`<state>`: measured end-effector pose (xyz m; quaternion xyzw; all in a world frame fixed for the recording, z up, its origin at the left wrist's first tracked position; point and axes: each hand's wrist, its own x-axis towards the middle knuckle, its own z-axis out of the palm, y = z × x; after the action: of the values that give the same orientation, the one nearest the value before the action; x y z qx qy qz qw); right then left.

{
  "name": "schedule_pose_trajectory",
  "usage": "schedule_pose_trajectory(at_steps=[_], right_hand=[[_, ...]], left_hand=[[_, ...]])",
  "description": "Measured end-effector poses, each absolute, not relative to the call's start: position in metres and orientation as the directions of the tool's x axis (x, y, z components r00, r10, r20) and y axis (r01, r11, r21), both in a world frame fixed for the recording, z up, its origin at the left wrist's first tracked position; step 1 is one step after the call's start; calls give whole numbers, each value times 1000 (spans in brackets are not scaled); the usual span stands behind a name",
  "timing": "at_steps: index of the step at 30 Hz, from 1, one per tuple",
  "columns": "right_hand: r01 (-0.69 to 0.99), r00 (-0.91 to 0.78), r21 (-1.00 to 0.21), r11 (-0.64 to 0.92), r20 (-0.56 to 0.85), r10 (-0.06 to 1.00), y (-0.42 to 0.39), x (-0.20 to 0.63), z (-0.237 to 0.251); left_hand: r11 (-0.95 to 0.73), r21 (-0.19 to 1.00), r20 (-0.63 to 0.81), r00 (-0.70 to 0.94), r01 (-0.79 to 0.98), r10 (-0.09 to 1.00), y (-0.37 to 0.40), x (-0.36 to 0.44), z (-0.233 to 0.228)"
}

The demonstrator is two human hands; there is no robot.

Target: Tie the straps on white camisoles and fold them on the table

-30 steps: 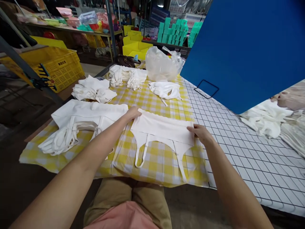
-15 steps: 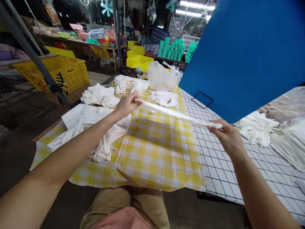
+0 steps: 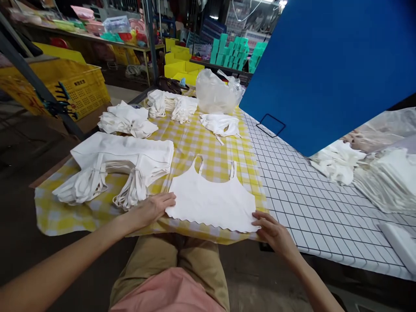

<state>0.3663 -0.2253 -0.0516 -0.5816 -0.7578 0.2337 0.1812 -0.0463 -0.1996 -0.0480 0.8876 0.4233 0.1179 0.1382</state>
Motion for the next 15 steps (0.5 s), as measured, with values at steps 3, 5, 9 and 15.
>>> schedule_pose_trajectory(at_steps=[3, 5, 9, 15], right_hand=[[802, -255, -548, 238, 46, 966, -227, 368, -55], [807, -259, -530, 260, 78, 963, -228, 368, -60], [818, -288, -485, 310, 121, 950, -230, 369, -66], [845, -342, -412, 340, 70, 937, -230, 369, -44]], left_hand=[[-609, 352, 93, 620, 711, 779, -199, -49, -53], [-599, 358, 91, 612, 716, 786, -199, -51, -58], [-616, 347, 93, 627, 708, 773, -201, -52, -62], [-645, 276, 92, 648, 713, 756, -203, -50, -58]])
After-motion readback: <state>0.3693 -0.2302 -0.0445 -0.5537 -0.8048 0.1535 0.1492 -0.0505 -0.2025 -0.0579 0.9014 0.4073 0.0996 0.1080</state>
